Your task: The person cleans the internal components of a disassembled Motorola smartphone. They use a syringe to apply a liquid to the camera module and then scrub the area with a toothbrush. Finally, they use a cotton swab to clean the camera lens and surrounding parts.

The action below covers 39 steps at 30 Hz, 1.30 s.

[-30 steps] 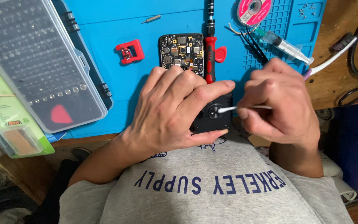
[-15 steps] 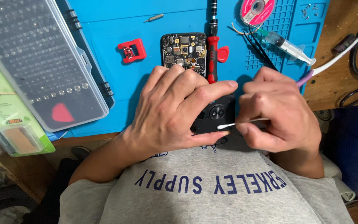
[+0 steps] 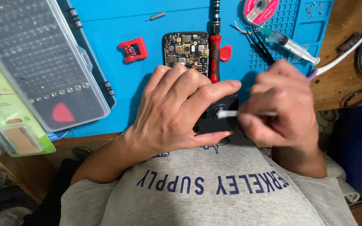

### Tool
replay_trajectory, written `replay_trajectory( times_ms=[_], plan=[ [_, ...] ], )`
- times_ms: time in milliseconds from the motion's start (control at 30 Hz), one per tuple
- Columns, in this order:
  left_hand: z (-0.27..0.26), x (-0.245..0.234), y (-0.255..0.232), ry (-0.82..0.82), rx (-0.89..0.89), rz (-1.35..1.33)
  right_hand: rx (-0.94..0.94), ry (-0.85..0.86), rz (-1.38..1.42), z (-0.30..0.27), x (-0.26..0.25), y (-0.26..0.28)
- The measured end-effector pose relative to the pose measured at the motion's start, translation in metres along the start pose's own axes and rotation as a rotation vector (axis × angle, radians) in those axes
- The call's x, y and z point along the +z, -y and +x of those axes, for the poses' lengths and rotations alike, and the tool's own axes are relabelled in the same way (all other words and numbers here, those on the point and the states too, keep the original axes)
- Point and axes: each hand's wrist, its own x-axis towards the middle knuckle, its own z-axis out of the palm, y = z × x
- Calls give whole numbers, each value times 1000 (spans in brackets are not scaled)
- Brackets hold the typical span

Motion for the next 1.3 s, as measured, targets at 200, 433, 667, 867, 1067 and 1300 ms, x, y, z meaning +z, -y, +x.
replay_trajectory(
  times_ms=[200,433,667,867,1067,1300],
  plan=[
    [-2,2,0,10,-8,2,5,5,-62,1,4,-3],
    [-2,1,-2,-18,-5,-7,5,-31,216,-3,1,1],
    [-6,1,-4,54,63,-20,163,-675,474,4,5,-18],
    [-5,-5,-7,19,15,-71,126,-691,515,7,5,-19],
    [-4,-15,-4,34,-49,-58,107,-680,404,4,9,-18],
    [6,-43,5,17,-311,619,146,-638,250,-8,13,-21]
  ],
)
